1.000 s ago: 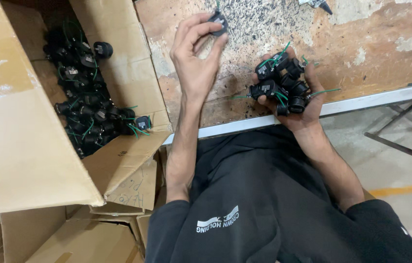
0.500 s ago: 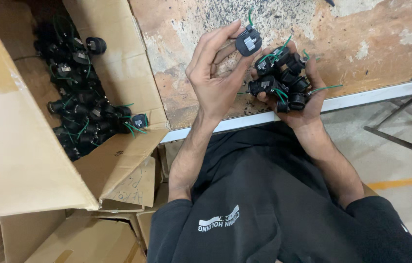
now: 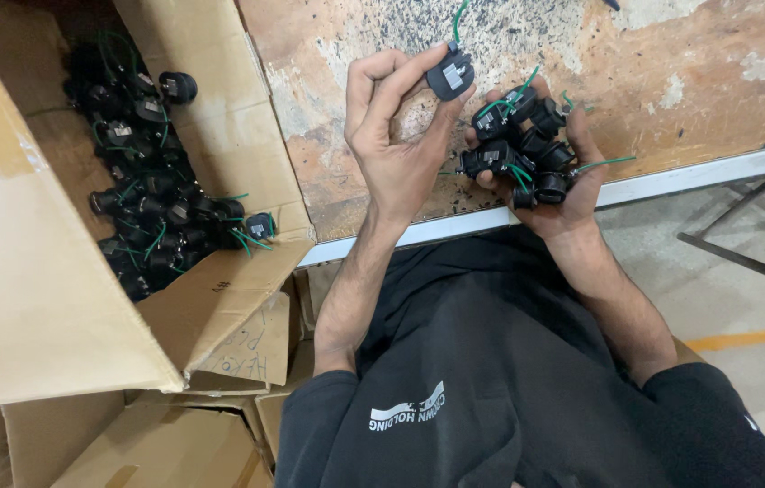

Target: The person gathers small black cylindrical components with green wires from a workbench and from a cardboard box, holds a bundle of them in one hand, and places them into a cardboard box. They occasionally spread items on the bench and pick them up one at a time to accumulate the bundle.

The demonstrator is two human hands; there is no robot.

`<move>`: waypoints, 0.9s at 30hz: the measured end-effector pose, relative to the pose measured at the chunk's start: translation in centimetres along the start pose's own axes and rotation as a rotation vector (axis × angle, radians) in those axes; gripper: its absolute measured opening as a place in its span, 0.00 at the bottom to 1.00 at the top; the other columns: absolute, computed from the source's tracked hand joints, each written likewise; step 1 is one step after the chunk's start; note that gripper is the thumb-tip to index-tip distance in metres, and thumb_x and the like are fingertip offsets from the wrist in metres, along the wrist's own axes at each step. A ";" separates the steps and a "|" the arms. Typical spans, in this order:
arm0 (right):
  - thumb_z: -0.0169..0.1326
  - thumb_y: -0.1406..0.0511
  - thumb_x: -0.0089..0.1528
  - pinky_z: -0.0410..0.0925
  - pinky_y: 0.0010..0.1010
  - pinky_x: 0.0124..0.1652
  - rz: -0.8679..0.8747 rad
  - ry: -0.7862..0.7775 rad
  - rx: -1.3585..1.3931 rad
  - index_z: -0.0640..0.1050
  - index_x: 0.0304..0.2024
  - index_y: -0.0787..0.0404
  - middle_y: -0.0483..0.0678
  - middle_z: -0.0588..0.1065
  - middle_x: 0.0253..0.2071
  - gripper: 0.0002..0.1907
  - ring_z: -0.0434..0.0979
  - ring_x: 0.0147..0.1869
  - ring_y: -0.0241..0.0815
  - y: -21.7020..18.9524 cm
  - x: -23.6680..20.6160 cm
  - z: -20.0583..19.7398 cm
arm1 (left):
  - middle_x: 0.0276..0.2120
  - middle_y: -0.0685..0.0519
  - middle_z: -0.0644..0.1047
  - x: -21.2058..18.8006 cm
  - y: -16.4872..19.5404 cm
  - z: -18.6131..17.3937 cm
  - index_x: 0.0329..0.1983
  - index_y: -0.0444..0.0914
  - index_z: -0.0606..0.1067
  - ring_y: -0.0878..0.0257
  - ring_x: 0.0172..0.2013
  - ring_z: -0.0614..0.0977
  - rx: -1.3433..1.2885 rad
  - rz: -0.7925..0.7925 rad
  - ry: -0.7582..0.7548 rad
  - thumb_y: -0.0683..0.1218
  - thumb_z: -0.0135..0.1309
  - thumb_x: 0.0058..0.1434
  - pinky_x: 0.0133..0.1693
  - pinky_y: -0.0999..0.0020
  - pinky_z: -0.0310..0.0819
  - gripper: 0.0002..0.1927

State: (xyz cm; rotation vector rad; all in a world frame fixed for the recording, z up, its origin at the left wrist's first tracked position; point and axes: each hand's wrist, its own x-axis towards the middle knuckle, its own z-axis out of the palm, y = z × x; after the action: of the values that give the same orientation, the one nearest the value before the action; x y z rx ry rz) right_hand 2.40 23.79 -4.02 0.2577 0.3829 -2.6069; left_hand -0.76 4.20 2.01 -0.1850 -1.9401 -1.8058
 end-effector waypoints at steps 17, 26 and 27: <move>0.45 0.44 0.75 0.74 0.46 0.53 0.030 -0.031 0.048 0.67 0.71 0.41 0.49 0.63 0.70 0.25 0.65 0.70 0.57 0.0 -0.1 0.0 | 0.61 0.52 0.75 -0.9 -2.8 -0.7 0.65 0.39 0.73 0.63 0.56 0.83 -0.524 -0.245 -0.051 0.33 0.60 0.71 0.61 0.67 0.81 0.21; 0.45 0.44 0.75 0.74 0.48 0.53 0.018 -0.005 0.052 0.67 0.72 0.42 0.51 0.64 0.70 0.27 0.66 0.70 0.59 0.0 -0.1 0.1 | 0.41 0.45 0.80 -0.6 -2.0 -1.4 0.69 0.36 0.70 0.69 0.22 0.79 -0.549 -0.485 -0.106 0.41 0.57 0.73 0.23 0.75 0.74 0.22; 0.45 0.44 0.75 0.74 0.49 0.53 0.018 -0.006 0.052 0.67 0.72 0.42 0.51 0.64 0.70 0.27 0.66 0.70 0.59 0.0 -0.1 0.1 | 0.47 0.46 0.80 -0.6 -2.0 -1.4 0.70 0.37 0.69 0.70 0.22 0.78 -0.571 -0.474 -0.106 0.42 0.56 0.74 0.22 0.75 0.73 0.22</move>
State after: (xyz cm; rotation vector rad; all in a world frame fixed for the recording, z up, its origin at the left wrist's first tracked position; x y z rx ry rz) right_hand 2.46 23.76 -3.88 0.2692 0.3098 -2.6014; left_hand -0.74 2.73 -0.01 0.0002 -1.5681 -2.6877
